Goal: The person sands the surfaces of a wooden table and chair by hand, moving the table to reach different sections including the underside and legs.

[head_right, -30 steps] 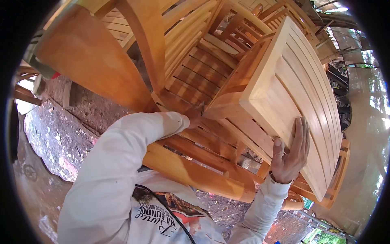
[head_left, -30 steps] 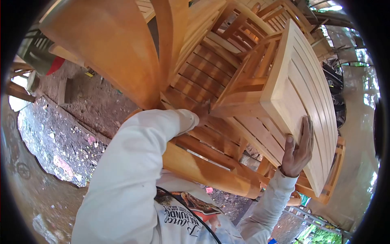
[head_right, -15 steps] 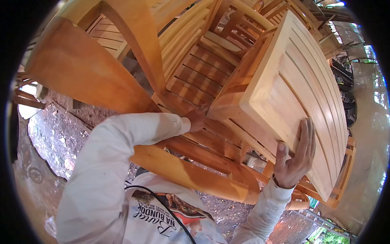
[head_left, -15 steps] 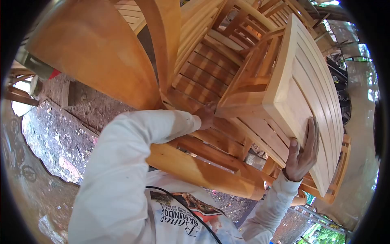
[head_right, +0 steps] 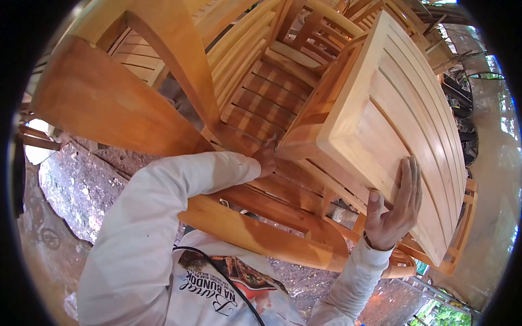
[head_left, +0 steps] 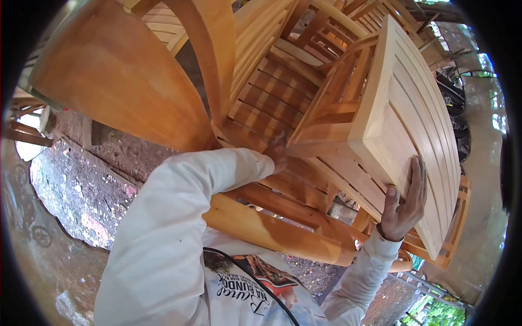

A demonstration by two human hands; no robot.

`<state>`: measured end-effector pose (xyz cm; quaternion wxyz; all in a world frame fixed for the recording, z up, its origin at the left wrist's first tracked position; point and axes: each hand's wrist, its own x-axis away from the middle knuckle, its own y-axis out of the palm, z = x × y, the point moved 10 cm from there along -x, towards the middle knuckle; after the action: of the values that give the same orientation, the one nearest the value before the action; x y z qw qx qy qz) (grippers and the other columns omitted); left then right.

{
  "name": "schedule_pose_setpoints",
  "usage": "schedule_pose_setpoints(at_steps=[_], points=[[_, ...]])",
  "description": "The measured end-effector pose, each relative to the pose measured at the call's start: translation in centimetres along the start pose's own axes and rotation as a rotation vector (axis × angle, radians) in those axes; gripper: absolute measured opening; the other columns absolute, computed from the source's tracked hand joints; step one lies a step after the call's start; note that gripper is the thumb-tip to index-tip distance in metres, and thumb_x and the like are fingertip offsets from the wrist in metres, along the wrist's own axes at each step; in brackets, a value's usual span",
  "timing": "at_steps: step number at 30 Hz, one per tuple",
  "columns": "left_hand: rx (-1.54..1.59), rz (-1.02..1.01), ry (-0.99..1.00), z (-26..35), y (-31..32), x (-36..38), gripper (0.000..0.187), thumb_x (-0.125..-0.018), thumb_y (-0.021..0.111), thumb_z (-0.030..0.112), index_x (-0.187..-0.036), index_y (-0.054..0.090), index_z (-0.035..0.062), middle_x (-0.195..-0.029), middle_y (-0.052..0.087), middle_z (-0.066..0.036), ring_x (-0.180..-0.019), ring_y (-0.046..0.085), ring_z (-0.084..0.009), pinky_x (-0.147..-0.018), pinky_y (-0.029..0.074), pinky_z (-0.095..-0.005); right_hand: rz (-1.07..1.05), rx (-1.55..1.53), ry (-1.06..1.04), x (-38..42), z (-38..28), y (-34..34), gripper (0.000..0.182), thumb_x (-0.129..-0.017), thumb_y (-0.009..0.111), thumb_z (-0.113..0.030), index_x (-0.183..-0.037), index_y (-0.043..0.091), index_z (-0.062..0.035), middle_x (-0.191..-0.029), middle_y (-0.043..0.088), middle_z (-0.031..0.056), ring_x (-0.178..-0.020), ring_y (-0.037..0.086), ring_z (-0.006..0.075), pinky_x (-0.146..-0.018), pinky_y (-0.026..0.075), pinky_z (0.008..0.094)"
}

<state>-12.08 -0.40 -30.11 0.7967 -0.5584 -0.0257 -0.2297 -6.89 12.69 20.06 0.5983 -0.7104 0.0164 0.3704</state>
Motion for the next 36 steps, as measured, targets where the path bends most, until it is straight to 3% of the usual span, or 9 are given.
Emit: schedule_pose_setpoints(at_steps=[4,8,10,13,19,22,24,34,36], points=[[0.728,0.244,-0.159,-1.3,-2.9,1.5,0.072,-0.089,0.058,0.009,-0.15,0.028,-0.0173,-0.155,0.033,-0.04,-0.148,0.031,-0.0478,-0.125,0.027,-0.0463,0.0,0.011,0.005,0.0,0.2,0.0,0.072,-0.099,0.06,-0.051,-0.141,0.058,0.0066,-0.141,0.061,0.0269,-0.135,0.056,0.0441,-0.112,0.044,0.0508],[0.546,0.325,-0.102,-1.4,-0.4,1.0,0.068,-0.087,0.058,0.007,-0.148,0.035,-0.0115,-0.153,0.037,-0.038,-0.146,0.033,-0.0501,-0.122,0.032,-0.0479,0.009,0.007,0.001,-0.1,0.1,-0.1,0.071,-0.099,0.06,-0.051,-0.14,0.058,0.0068,-0.141,0.061,0.0272,-0.134,0.056,0.0444,-0.112,0.045,0.0508],[0.765,0.168,-0.257,-0.4,-6.9,5.7,0.067,-0.086,0.058,0.008,-0.148,0.037,-0.0077,-0.151,0.041,-0.036,-0.142,0.038,-0.051,-0.119,0.035,-0.0488,0.026,-0.019,0.014,0.0,-0.1,-0.1,0.071,-0.099,0.059,-0.051,-0.14,0.058,0.0069,-0.141,0.061,0.0274,-0.134,0.056,0.0447,-0.112,0.044,0.0509],[0.709,0.377,-0.093,-1.5,-5.3,3.7,0.065,-0.088,0.058,0.009,-0.148,0.04,-0.0032,-0.147,0.047,-0.034,-0.133,0.049,-0.0499,-0.112,0.043,-0.0501,0.011,0.013,-0.004,0.0,0.0,-0.1,0.072,-0.099,0.059,-0.052,-0.14,0.058,0.0066,-0.141,0.061,0.0274,-0.134,0.056,0.0456,-0.112,0.044,0.0514],[0.658,0.124,-0.209,-1.4,-9.1,4.7,0.06,-0.088,0.055,0.007,-0.145,0.043,-0.0044,-0.125,0.064,-0.032,-0.126,0.056,-0.0467,-0.104,0.048,-0.0507,0.009,0.026,-0.008,0.1,0.1,-0.1,0.073,-0.099,0.059,-0.054,-0.14,0.058,0.0061,-0.141,0.061,0.027,-0.134,0.055,0.0463,-0.112,0.043,0.0525],[0.641,0.432,-0.16,-2.1,-7.2,2.5,0.057,-0.088,0.056,0.008,-0.143,0.047,-0.0042,-0.114,0.068,-0.029,-0.121,0.059,-0.0452,-0.103,0.048,-0.0505,0.005,0.038,-0.009,0.1,0.0,-0.2,0.074,-0.099,0.058,-0.055,-0.141,0.058,0.0061,-0.141,0.061,0.0269,-0.134,0.056,0.0462,-0.112,0.043,0.0526],[0.375,0.287,-0.043,0.1,-7.6,1.9,0.056,-0.088,0.056,0.008,-0.142,0.048,-0.0039,-0.115,0.068,-0.028,-0.118,0.059,-0.0458,-0.103,0.047,-0.051,-0.004,0.048,-0.008,0.3,0.0,-0.1,0.074,-0.099,0.058,-0.054,-0.141,0.058,0.0063,-0.141,0.061,0.0272,-0.134,0.055,0.0463,-0.112,0.043,0.0524],[0.902,0.244,-0.058,4.1,-21.6,11.6,0.069,-0.086,0.054,0.002,-0.153,0.038,-0.0028,-0.123,0.064,-0.033,-0.118,0.056,-0.0517,-0.105,0.045,-0.0532,0.016,0.021,-0.016,0.1,-0.2,0.1,0.073,-0.102,0.055,-0.054,-0.141,0.057,0.0072,-0.142,0.06,0.0282,-0.134,0.056,0.0461,-0.112,0.044,0.0514],[0.918,0.443,0.095,4.7,-22.9,11.8,0.075,-0.084,0.058,0.004,-0.155,0.035,-0.0007,-0.135,0.059,-0.032,-0.125,0.056,-0.0484,-0.107,0.044,-0.0504,0.009,0.017,-0.012,0.0,-0.2,0.2,0.073,-0.102,0.055,-0.055,-0.141,0.057,0.0073,-0.142,0.06,0.0282,-0.134,0.056,0.0462,-0.112,0.044,0.0513]])
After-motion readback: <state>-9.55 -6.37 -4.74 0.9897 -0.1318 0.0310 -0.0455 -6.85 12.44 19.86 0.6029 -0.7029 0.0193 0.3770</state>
